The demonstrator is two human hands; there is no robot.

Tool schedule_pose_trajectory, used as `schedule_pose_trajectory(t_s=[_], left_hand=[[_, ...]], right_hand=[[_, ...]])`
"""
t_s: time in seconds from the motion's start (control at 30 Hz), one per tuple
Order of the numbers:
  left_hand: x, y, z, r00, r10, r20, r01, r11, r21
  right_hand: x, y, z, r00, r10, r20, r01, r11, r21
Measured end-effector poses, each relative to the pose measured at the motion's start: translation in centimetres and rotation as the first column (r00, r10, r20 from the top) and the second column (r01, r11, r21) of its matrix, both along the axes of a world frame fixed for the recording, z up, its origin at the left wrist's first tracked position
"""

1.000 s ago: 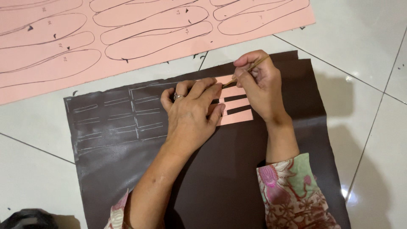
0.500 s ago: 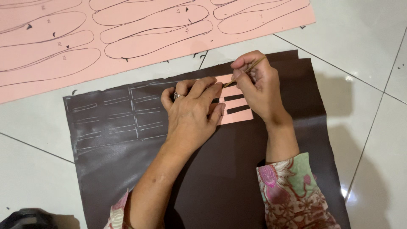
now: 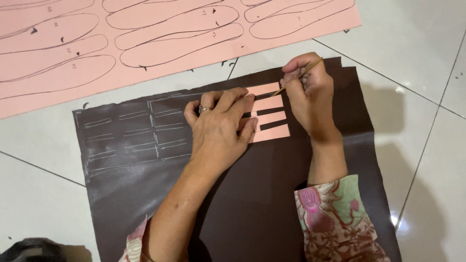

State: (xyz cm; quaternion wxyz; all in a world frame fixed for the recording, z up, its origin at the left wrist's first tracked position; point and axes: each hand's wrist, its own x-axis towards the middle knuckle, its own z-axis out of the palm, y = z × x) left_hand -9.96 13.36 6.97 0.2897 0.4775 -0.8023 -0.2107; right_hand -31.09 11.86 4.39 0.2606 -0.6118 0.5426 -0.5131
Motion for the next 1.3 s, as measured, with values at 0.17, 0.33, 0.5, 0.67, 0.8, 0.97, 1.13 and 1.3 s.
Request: schedule_pose_trajectory(t_s=[0.17, 0.33, 0.5, 0.67, 0.8, 0.97, 1.13, 1.3], left_hand=[[-0.1, 0.0, 0.0, 1.0, 0.003, 0.003, -0.003, 1.0, -0.004], [0.0, 0.1, -0.1, 1.0, -0.006, 0.008, 0.006, 1.0, -0.02], [0.0, 0.1, -0.3, 1.0, -0.007, 0.006, 0.007, 1.0, -0.021], [0.0, 0.1, -0.4, 1.0, -0.01, -0.009, 0.01, 1.0, -0.02], [0.1, 0.1, -0.4, 1.0, -0.012, -0.019, 0.012, 1.0, -0.001], [0.2, 0.1, -0.4, 1.0, -0.017, -0.019, 0.017, 1.0, 0.003], [0.2, 0.1, -0.4, 1.0, -0.016, -0.016, 0.016, 1.0, 0.003], [0.2, 0.1, -0.4, 1.0, -0.015, -0.007, 0.015, 1.0, 0.0]], right_hand=[[-0.4, 0.2, -0.1, 1.0, -0.006, 0.01, 0.006, 1.0, -0.011], [-0.8, 0.0, -0.1, 0.999, -0.052, -0.009, 0.051, 0.998, -0.035], [-0.9, 0.3, -0.3, 0.998, -0.063, 0.0, 0.063, 0.998, -0.018], [-1.0, 0.2, -0.3, 0.981, -0.079, 0.177, 0.081, 0.997, -0.001], [-1.3, 0.3, 0.2, 0.944, 0.082, 0.318, -0.081, 0.997, -0.016], [-0.2, 0.9, 0.4, 0.925, 0.212, 0.314, -0.261, 0.958, 0.12], [0.0, 0.9, 0.7, 0.923, 0.284, 0.259, -0.326, 0.936, 0.134], [0.2, 0.9, 0.9, 0.938, 0.292, 0.185, -0.316, 0.941, 0.117]])
